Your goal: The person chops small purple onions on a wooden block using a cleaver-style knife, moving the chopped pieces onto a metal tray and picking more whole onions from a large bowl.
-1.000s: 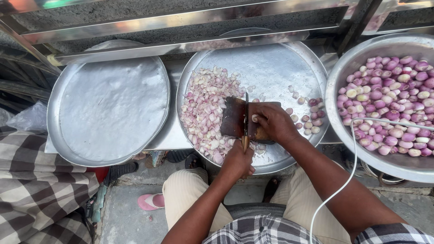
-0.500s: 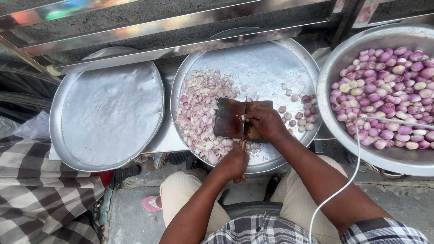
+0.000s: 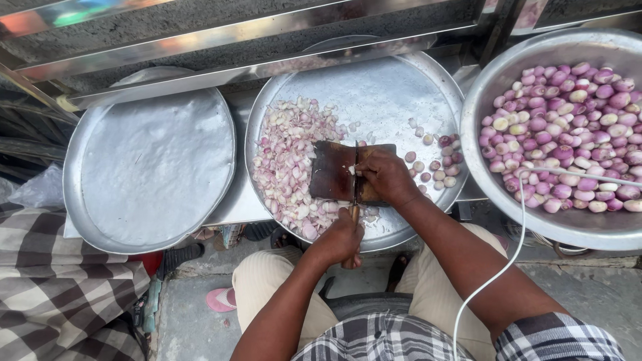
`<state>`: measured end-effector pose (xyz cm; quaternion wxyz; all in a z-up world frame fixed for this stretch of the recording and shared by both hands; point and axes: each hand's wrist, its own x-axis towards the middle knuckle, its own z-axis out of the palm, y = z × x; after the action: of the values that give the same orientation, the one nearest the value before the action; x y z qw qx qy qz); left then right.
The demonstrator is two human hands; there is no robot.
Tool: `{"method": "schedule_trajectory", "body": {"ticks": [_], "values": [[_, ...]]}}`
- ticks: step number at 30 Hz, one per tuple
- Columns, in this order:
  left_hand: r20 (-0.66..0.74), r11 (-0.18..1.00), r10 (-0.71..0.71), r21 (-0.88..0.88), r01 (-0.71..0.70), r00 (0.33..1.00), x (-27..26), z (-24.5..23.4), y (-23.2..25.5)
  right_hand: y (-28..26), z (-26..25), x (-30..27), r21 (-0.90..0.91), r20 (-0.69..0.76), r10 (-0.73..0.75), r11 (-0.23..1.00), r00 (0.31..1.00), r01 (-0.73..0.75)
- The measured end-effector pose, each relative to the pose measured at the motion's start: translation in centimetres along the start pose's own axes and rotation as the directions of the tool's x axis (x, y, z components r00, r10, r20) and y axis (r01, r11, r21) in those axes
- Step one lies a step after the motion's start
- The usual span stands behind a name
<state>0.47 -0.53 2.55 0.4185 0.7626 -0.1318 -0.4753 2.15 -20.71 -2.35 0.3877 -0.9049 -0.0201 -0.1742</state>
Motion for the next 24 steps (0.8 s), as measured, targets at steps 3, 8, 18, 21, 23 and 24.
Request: {"method": "schedule_trajectory", "body": {"ticks": [3,8,18,21,23,24], "values": [[0.007,0.999,0.000,-0.046,0.001,1.000,0.1,-0.5,0.0,-0.1,-0.1,0.7,-0.003,-0.027,-0.022,1.000,0.999,0.022],[0.053,0.997,-0.028,-0.075,0.032,0.998,0.3,0.1,-0.8,0.6,0.2,0.4,0.012,-0.050,-0.064,0.998,0.997,0.065],[0.090,0.992,-0.027,-0.119,0.038,0.996,0.8,-0.6,-0.3,-0.1,-0.1,0.5,0.021,-0.027,0.001,1.000,1.000,-0.001],[0.098,0.983,-0.030,-0.180,0.047,0.995,0.9,-0.4,-0.6,0.0,-0.2,0.9,-0.019,-0.022,0.000,1.000,1.000,0.000],[0.114,0.979,-0.021,-0.198,0.043,0.993,1.0,0.1,-1.1,0.1,-0.3,0.0,-0.013,-0.006,0.024,1.000,1.000,-0.024],[0.117,0.983,-0.016,-0.180,0.037,0.993,1.2,0.0,-1.2,0.0,-0.1,0.0,-0.020,-0.003,0.026,0.999,1.000,-0.026]]}}
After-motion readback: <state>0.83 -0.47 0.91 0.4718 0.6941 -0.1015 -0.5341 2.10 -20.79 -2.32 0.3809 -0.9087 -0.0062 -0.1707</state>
